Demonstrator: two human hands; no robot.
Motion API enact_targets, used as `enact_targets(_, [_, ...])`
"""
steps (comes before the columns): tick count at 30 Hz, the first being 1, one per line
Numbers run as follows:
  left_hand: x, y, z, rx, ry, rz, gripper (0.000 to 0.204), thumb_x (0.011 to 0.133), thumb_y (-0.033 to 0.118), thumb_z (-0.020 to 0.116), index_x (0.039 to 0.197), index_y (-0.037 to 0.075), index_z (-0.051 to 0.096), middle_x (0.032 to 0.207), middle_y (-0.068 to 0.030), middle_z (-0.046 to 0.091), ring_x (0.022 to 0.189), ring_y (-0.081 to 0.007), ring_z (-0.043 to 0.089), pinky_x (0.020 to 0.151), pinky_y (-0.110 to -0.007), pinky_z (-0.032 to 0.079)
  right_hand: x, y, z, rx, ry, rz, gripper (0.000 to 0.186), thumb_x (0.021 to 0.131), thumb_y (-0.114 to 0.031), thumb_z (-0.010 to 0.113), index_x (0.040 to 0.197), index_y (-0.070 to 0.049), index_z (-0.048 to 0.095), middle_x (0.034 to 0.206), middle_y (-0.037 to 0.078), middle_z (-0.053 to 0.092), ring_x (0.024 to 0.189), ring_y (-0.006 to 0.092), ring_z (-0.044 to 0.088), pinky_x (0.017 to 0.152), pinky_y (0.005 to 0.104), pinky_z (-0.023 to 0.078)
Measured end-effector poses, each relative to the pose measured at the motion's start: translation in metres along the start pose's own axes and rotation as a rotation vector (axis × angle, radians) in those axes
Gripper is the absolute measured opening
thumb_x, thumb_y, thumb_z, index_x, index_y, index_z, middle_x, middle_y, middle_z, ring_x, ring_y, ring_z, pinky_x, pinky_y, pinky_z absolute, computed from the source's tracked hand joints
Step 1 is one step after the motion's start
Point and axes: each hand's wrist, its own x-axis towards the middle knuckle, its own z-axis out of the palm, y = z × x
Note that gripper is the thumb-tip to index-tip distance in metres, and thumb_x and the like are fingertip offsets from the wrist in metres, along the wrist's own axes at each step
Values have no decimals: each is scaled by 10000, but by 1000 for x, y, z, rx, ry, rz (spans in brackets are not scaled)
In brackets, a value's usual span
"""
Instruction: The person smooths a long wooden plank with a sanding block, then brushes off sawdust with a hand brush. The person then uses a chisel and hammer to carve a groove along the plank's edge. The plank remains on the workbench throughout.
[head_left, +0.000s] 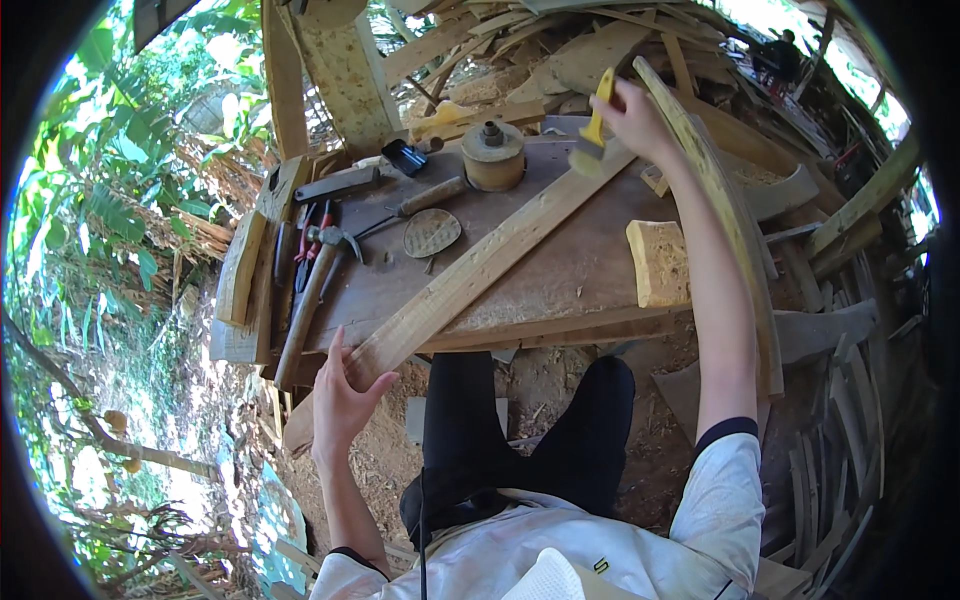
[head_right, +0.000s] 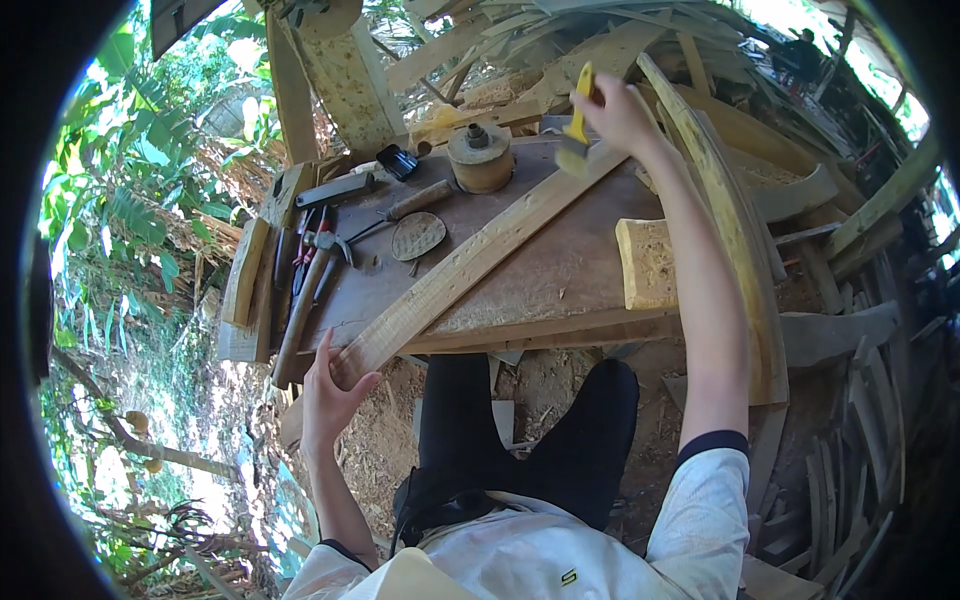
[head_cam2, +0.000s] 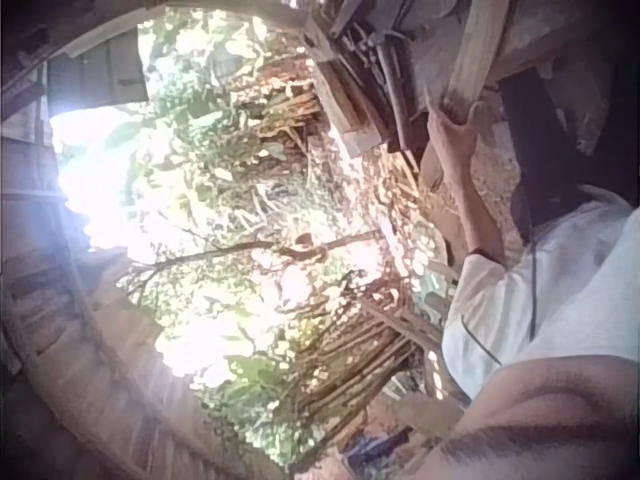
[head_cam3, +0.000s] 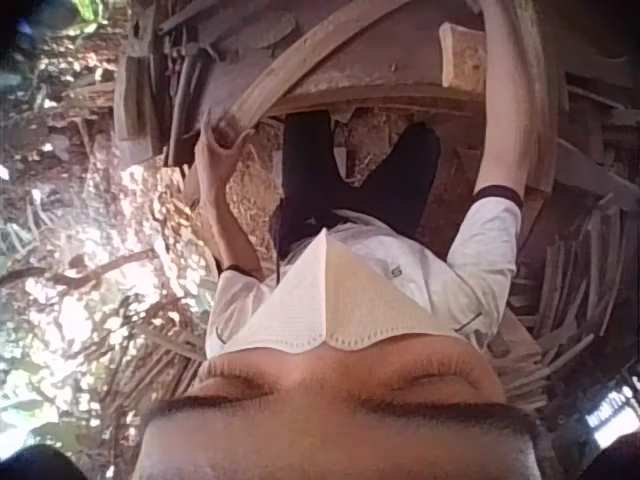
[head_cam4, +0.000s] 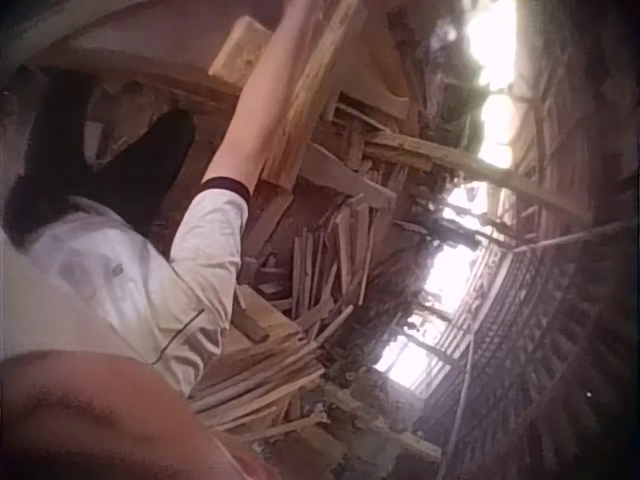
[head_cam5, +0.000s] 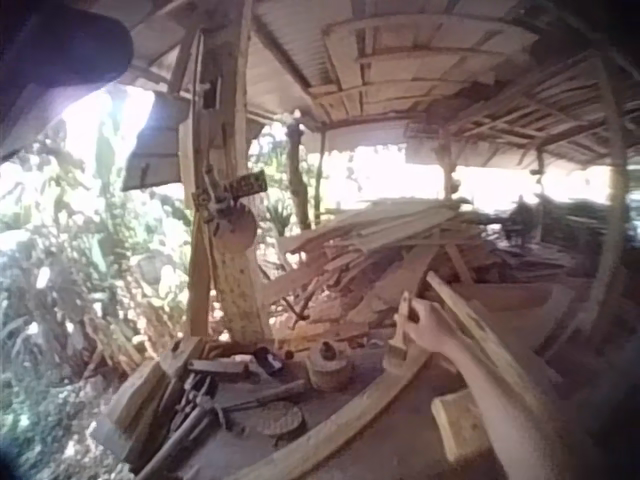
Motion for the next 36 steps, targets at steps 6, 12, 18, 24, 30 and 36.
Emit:
enact_targets(6, [3,46,32,239,75,1,962,709,420,979,1493,24,586,1217,-188,593,1171,-389,554,1087,-512,443,10,90,11,21,621,93,391,1029,-392,691,1014,-1,716,808,116,725,744,277,710,699,406,528])
enact_targets(12, [3,69,31,102,104,-8,730,756,261,956,1403,54,689,1589,-215,478,1489,-434,442,1208,-549,397,-2,82,32,-3,467,194,453,1072,-461,603,1073,-25,726,973,202,769,944,422,742,794,493,559])
enact_targets(18, [25,68,72,31,24,159,529,868,158,861,1371,55,736,1564,-194,583,1501,-409,489,1242,-502,387,0,65,22,-222,502,363,414,1086,-437,548,1164,-64,711,1018,208,773,998,441,738,867,551,572])
enact_targets(24, [29,69,80,107,54,312,492,916,129,811,1391,44,718,1521,-208,617,1451,-418,540,1237,-507,395,-4,88,8,-305,570,362,451,1080,-482,535,1129,-67,705,977,215,777,1010,440,745,875,551,573])
enact_targets(30, [30,64,77,116,54,337,478,943,175,793,1394,40,709,1510,-220,618,1432,-425,549,1230,-518,399,-3,79,14,-347,525,438,434,1086,-463,533,1100,-65,707,980,231,779,982,454,749,851,560,580])
enact_targets(36, [30,68,80,120,60,372,490,966,208,771,1421,45,687,1522,-227,605,1440,-423,537,1228,-529,389,-6,87,4,-386,470,439,460,1097,-481,506,1204,-65,671,1076,230,768,988,457,748,831,577,580])
